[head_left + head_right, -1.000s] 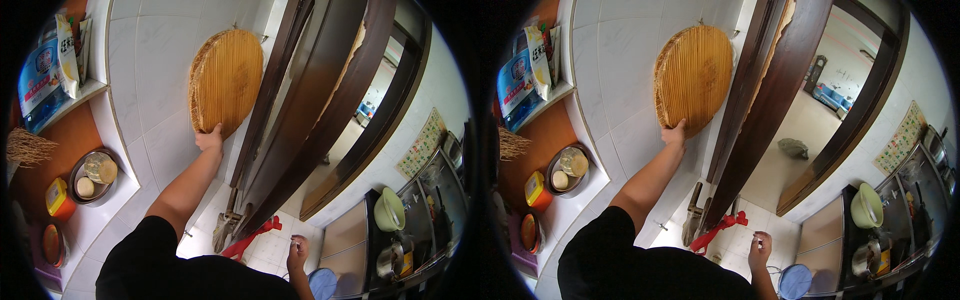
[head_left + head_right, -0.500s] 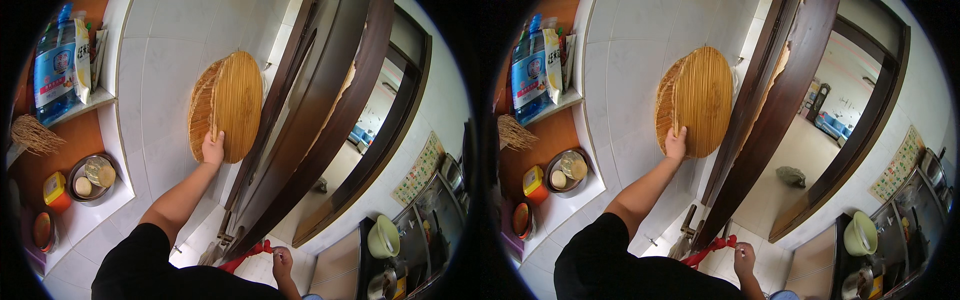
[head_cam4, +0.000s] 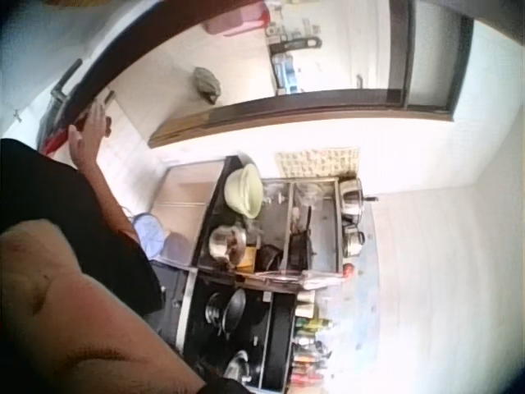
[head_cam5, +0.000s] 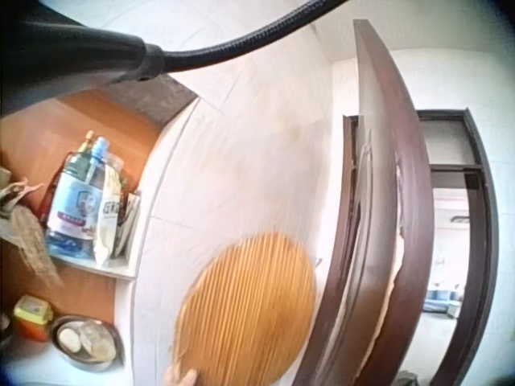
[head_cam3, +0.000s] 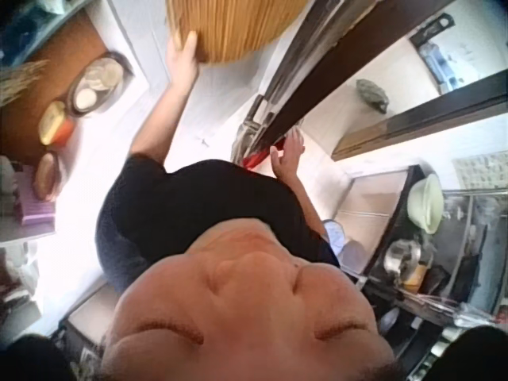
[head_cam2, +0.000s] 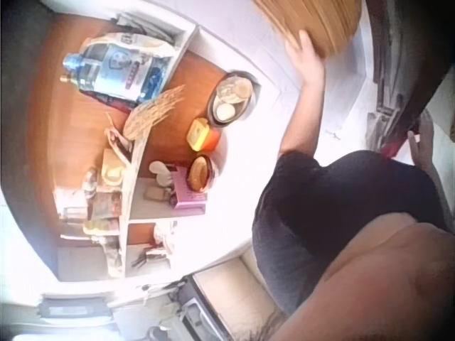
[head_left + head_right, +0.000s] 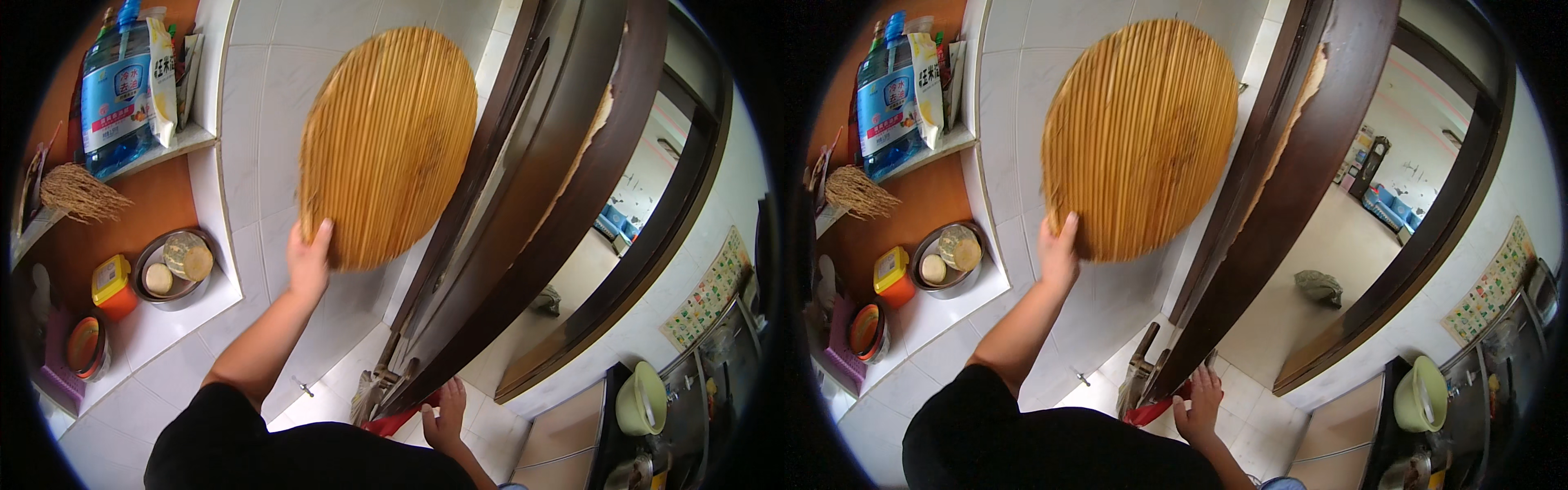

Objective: The person kneads a large ball of dough on a green cutting board, then places it into a metal bowl. They retrieve a round bamboo mat from the kitchen and place it on the table. Finally, they wash their hands in a sink using a cloth.

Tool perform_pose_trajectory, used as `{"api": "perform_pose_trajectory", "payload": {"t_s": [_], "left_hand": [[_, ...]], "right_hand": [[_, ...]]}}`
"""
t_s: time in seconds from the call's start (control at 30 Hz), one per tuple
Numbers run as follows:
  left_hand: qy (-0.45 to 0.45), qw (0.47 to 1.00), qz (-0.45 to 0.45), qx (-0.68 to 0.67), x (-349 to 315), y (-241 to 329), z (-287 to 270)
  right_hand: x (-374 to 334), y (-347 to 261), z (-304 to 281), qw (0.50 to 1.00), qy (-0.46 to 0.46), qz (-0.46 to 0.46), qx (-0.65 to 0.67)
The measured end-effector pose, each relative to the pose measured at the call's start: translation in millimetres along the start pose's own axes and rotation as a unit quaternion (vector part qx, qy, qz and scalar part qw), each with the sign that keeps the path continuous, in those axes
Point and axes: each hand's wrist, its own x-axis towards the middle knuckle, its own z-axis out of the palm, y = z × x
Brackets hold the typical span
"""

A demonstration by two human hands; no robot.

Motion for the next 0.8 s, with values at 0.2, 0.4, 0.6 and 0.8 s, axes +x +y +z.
{"api": "perform_pose_trajectory", "payload": {"t_s": [0.2,0.4,0.6,0.8], "left_hand": [[-0.015,0.924,0.016,0.381,-140,53,-181],[-0.135,0.792,-0.108,0.585,-202,78,-262],[-0.272,0.628,-0.228,0.693,-243,73,-303],[-0.399,0.506,-0.295,0.706,-271,57,-311]], "right_hand": [[3,-9,26,1.0,0.002,-0.027,-0.01],[13,-14,46,0.999,0.029,-0.038,0.006],[27,-29,59,0.997,-0.038,-0.059,-0.024],[43,-19,53,0.991,-0.044,-0.112,0.06]]}}
